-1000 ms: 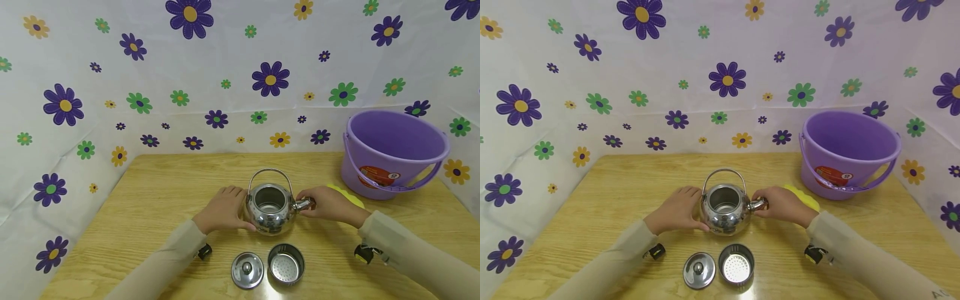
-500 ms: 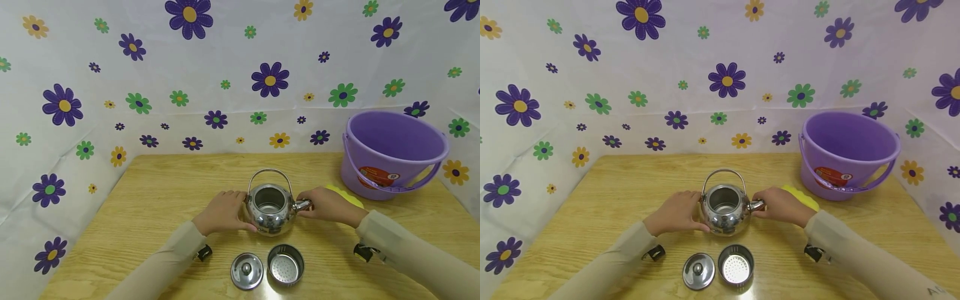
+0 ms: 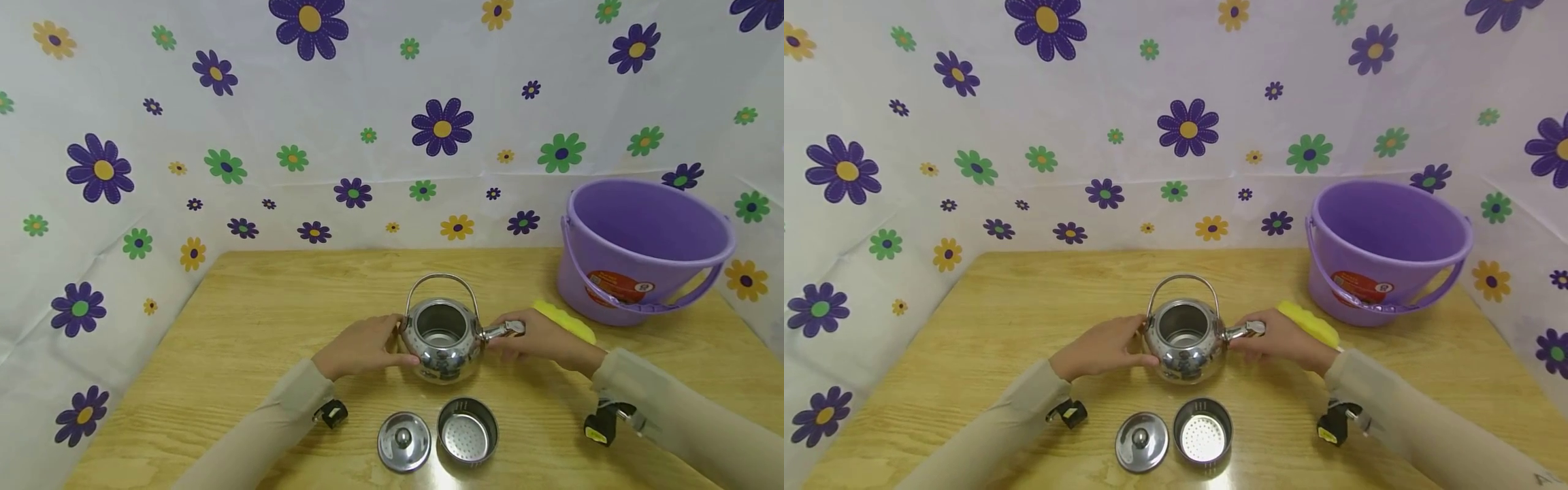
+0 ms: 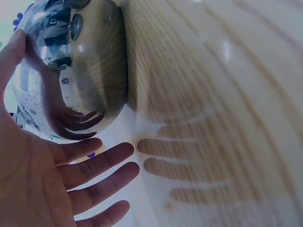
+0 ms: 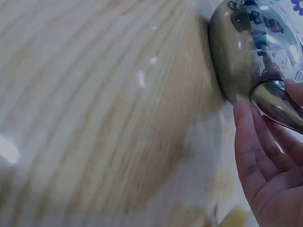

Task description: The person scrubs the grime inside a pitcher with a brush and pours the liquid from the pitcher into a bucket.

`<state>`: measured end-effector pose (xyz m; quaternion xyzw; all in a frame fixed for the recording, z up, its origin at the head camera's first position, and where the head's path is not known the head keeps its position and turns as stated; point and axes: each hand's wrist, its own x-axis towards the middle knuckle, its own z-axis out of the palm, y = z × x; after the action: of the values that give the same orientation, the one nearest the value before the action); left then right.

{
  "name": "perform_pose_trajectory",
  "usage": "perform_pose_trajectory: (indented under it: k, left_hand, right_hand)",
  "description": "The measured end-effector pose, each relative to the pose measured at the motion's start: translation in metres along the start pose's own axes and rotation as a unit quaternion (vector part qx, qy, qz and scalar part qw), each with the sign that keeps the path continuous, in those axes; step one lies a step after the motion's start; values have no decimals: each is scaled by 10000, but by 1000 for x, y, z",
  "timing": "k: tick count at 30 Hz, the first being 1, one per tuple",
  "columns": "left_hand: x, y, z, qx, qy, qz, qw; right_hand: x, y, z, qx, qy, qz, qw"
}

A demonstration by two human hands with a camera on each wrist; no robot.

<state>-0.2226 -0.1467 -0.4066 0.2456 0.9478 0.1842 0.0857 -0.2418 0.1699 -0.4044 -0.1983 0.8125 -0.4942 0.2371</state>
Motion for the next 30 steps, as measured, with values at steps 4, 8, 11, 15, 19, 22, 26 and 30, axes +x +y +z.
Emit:
perform_pose_trajectory:
  k: [4,8,11,15,19,22,26,30]
  left_hand:
    - [0,-1,-1,-10,-37,40,10000]
    - [-1,-2,-2,-150,-141,47,9998]
    - [-1,-1,-3,-263,-188,31,9995]
    - [-2,1,-5,-281,-133,24,9995]
    - [0,1,-6,-203,-54,121,9997]
    - [2,0,-4,-118,24,232,9997]
    - [4,-1,-1,-36,160,342,9993]
    - [6,0,-1,-40,285,372,9989]
  right_hand:
    - [-1,4,4,708,-16,32,9975]
    - [-2,10,9,1519,-247,107,9880]
    - [-3,13,13,1799,-327,141,9830]
    - [-4,13,20,1875,-309,142,9817]
    - [-2,11,25,1766,-351,75,9836]
    - [0,10,28,1657,-413,-50,9853]
    - [-1,7,32,1717,-408,-148,9842]
    - [-3,3,31,1565,-306,-253,9869]
